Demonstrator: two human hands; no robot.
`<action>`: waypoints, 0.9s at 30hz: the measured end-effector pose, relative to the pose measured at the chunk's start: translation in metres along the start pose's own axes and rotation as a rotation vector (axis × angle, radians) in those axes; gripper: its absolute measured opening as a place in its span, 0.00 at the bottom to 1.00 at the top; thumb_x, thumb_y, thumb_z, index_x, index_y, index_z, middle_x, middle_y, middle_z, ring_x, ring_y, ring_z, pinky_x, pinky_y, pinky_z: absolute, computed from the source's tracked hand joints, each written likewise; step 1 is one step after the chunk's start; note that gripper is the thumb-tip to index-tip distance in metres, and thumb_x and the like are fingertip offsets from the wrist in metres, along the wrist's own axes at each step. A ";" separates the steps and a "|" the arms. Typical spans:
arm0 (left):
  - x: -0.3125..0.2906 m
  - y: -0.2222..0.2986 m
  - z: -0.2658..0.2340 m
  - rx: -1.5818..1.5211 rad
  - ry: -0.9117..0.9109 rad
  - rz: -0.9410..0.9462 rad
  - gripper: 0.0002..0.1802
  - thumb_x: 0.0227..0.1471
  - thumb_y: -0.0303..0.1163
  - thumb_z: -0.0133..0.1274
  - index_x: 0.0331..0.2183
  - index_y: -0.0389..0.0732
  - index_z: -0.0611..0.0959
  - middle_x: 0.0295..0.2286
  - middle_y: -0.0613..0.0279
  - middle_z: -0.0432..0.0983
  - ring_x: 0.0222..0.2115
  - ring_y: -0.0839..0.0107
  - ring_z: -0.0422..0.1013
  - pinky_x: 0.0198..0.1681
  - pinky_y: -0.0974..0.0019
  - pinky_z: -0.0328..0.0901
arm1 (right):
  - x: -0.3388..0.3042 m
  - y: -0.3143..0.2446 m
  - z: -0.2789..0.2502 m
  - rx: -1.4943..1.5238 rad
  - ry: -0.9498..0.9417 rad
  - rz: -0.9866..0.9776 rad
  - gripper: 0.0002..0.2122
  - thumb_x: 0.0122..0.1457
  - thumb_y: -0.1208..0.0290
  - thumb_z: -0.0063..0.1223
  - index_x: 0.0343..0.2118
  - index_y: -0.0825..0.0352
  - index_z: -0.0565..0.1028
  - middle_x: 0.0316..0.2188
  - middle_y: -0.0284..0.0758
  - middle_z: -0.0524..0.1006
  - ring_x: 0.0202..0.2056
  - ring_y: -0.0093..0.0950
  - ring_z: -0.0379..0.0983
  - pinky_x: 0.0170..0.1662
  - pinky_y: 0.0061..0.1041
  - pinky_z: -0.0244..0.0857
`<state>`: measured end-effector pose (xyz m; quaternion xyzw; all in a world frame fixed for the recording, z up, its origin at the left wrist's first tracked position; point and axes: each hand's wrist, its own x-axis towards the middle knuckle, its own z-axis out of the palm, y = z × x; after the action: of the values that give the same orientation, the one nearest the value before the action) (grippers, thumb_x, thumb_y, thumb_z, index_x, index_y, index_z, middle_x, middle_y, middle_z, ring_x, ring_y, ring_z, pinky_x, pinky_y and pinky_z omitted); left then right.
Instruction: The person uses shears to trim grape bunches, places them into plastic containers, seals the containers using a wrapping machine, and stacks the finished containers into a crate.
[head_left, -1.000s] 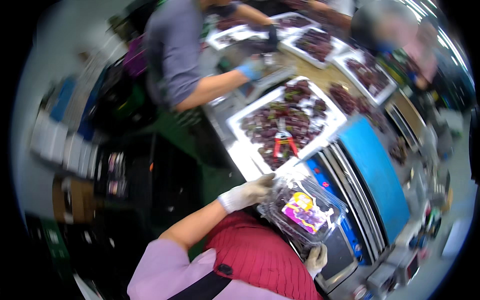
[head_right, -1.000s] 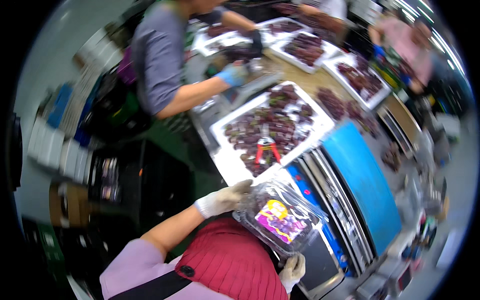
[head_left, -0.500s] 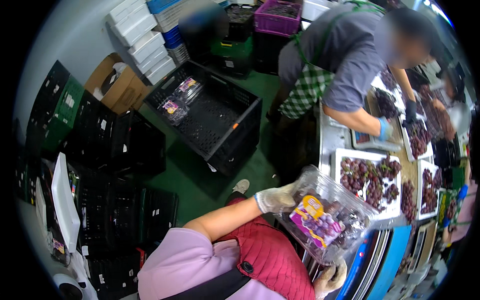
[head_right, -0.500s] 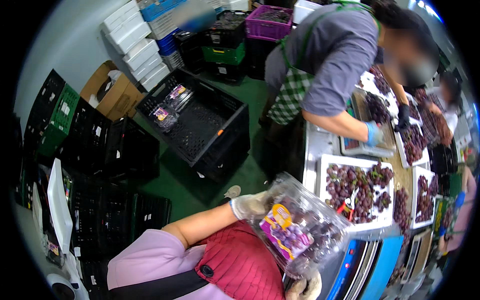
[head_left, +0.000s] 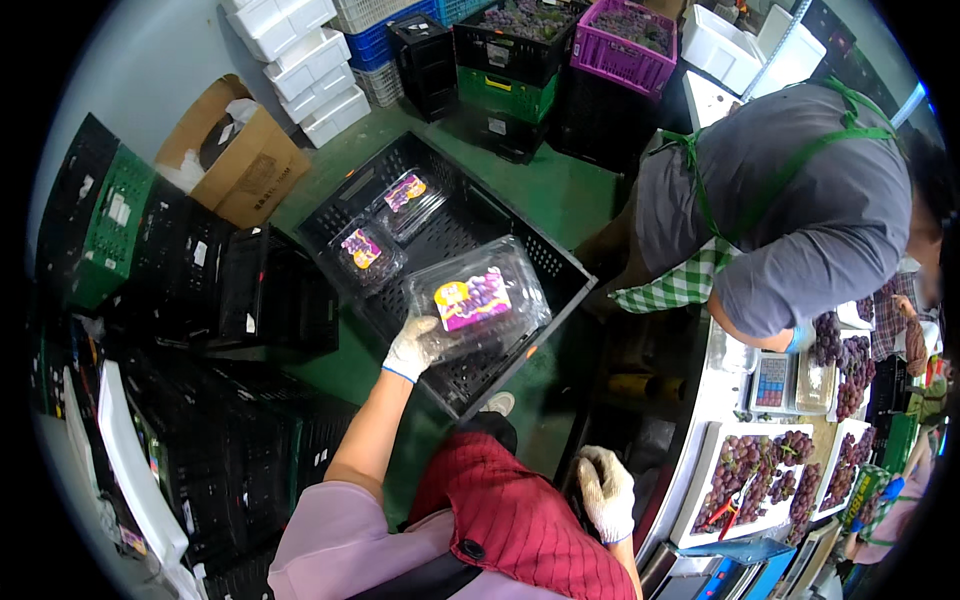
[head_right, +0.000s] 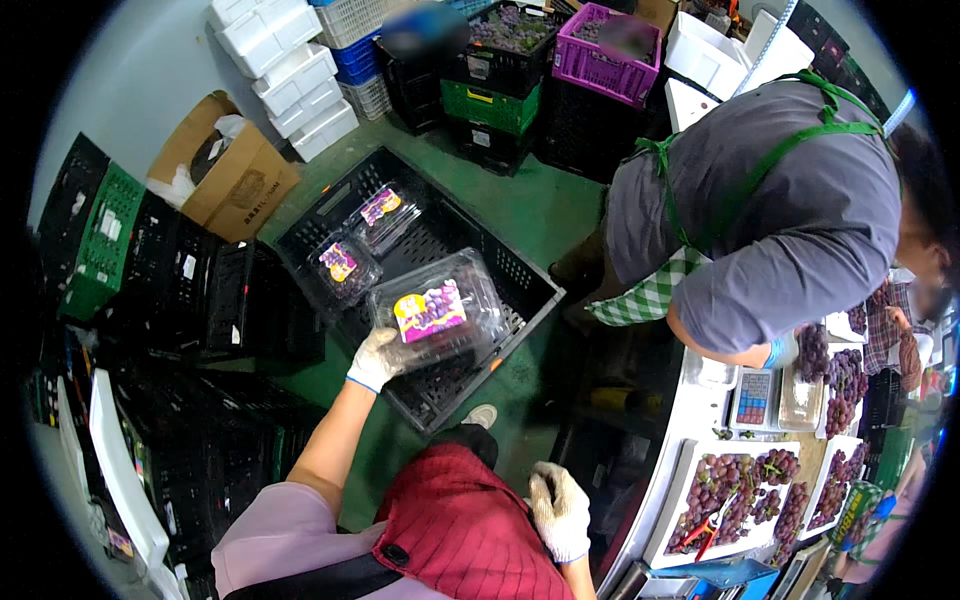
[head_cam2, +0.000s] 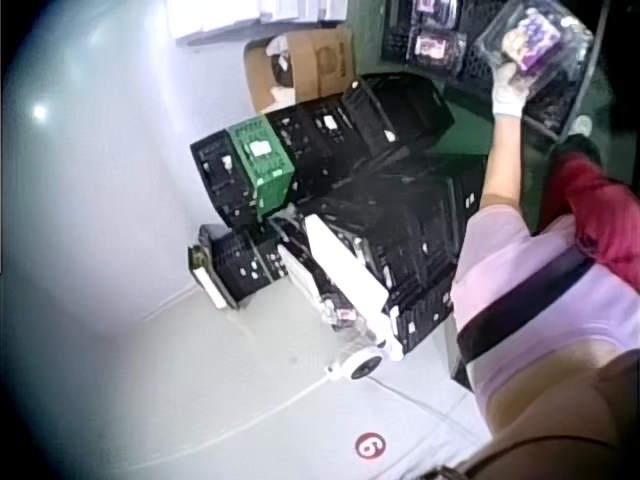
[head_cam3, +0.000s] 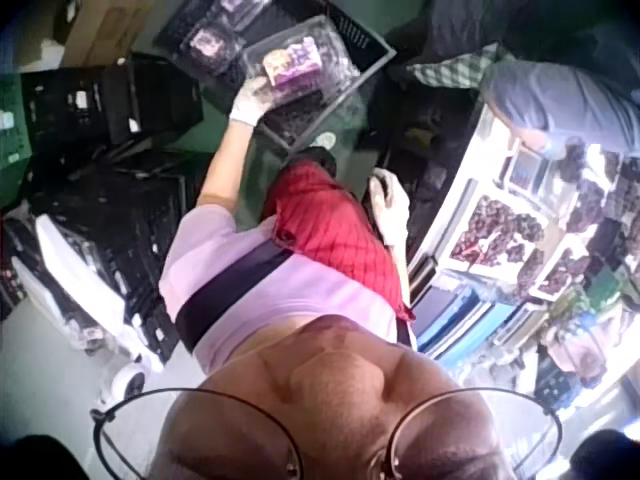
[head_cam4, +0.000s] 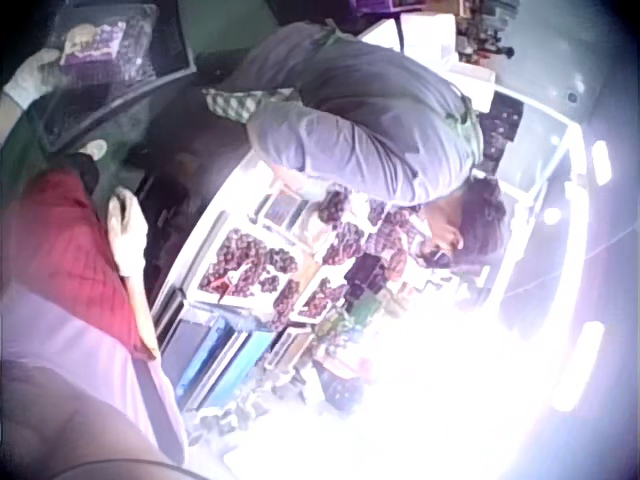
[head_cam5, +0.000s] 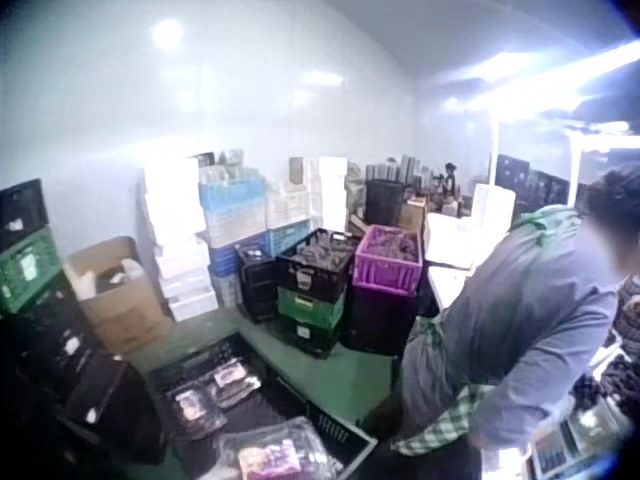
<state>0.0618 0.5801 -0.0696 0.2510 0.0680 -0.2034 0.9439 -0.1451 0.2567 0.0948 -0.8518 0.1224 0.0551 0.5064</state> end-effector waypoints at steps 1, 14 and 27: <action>0.019 0.005 -0.029 0.028 0.061 0.041 0.43 0.39 0.26 0.57 0.59 0.42 0.63 0.52 0.51 0.68 0.51 0.52 0.69 0.51 0.44 0.69 | 0.004 -0.002 0.005 -0.042 -0.012 0.053 0.07 0.58 0.75 0.53 0.38 0.70 0.75 0.29 0.43 0.77 0.29 0.34 0.76 0.35 0.26 0.69; 0.180 0.019 -0.202 -0.002 0.648 0.146 0.28 0.44 0.38 0.62 0.48 0.44 0.77 0.49 0.59 0.72 0.49 0.61 0.67 0.52 0.50 0.61 | 0.027 0.015 0.001 -0.285 -0.100 0.199 0.12 0.61 0.63 0.46 0.40 0.68 0.72 0.31 0.46 0.77 0.35 0.44 0.76 0.39 0.39 0.68; 0.175 0.015 -0.065 0.104 0.801 -0.155 0.43 0.46 0.57 0.59 0.59 0.50 0.67 0.61 0.60 0.57 0.61 0.52 0.49 0.56 0.34 0.53 | 0.014 0.045 0.029 -0.425 -0.032 0.374 0.12 0.60 0.61 0.46 0.34 0.66 0.72 0.26 0.46 0.77 0.31 0.46 0.76 0.36 0.45 0.68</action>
<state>0.2252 0.5628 -0.1596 0.3518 0.4384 -0.1634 0.8108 -0.1424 0.2592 0.0396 -0.9005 0.2550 0.1855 0.2995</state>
